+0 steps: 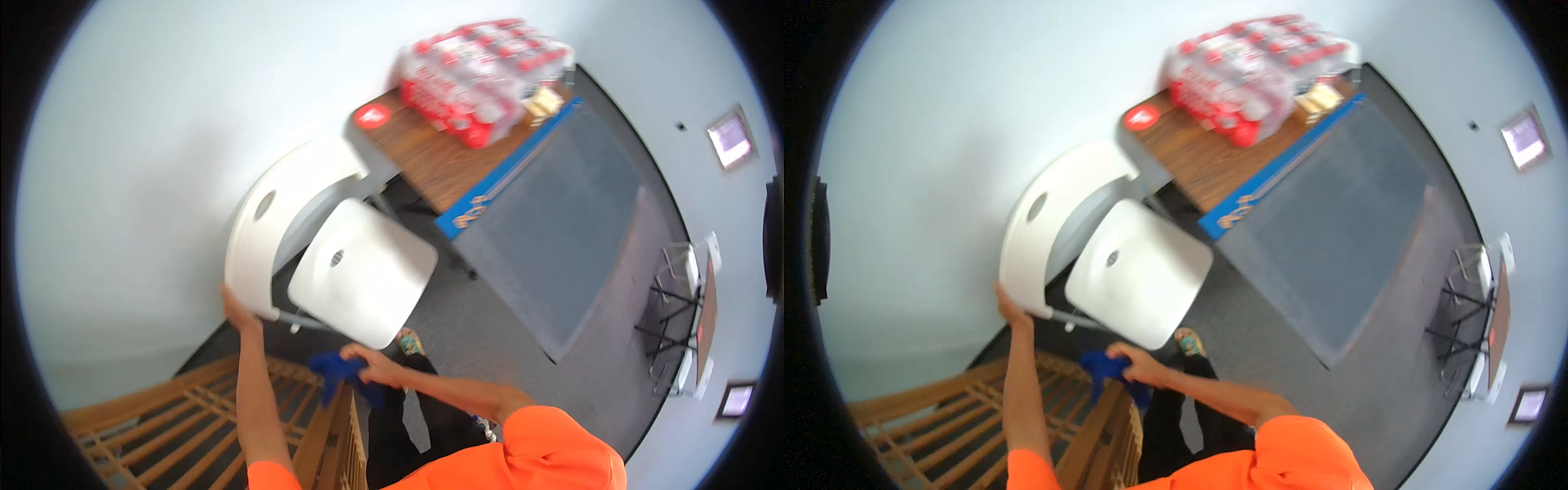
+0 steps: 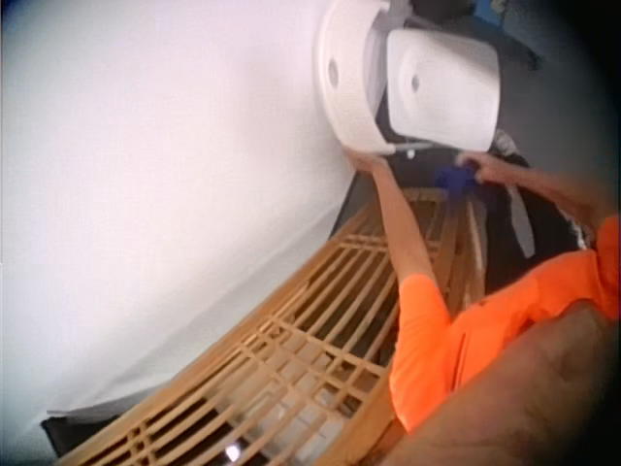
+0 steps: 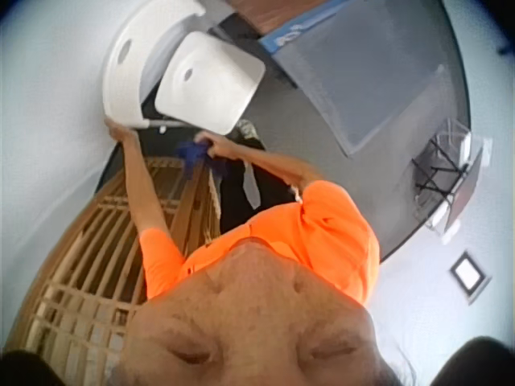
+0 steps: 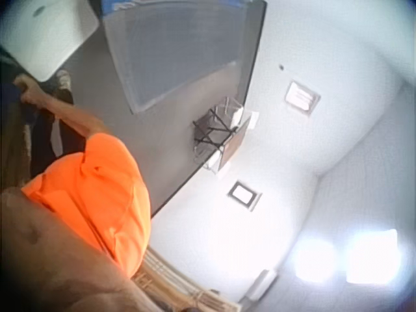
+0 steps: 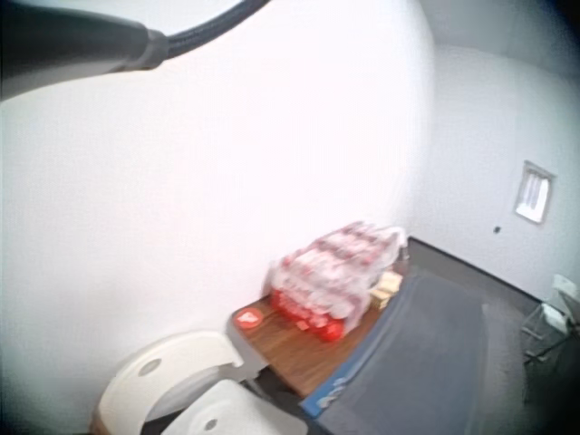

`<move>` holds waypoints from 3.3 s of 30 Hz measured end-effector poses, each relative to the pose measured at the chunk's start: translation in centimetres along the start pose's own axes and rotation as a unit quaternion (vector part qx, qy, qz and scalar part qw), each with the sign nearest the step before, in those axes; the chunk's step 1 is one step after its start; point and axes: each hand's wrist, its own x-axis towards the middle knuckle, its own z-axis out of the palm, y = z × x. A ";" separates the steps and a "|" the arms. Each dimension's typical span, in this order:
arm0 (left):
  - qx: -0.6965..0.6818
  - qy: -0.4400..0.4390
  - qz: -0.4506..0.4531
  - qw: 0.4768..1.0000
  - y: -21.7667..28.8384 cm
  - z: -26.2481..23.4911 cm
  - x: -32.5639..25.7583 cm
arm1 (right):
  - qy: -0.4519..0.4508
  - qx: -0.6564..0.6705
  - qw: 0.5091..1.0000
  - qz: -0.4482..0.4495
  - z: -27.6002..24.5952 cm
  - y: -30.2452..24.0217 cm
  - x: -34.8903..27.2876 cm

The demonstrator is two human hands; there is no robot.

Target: The person wipes a wooden cabinet, a wooden table, several white chairs, and a wooden room divider using a blue cloth. The person moves a plastic container on the cabinet while cleaning.

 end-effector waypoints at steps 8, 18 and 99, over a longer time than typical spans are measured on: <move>0.182 -0.050 -0.216 0.958 -8.6 -10.5 -13.9 | 0.324 0.361 0.819 0.307 -5.0 6.4 -28.9; 0.612 -0.562 0.022 0.556 -21.6 -11.9 -50.1 | 0.423 0.508 0.716 0.225 -13.7 6.4 -48.5; 0.567 -0.023 0.304 0.765 -20.0 111.4 -75.1 | 0.367 0.064 0.920 0.122 -142.4 -33.3 -34.2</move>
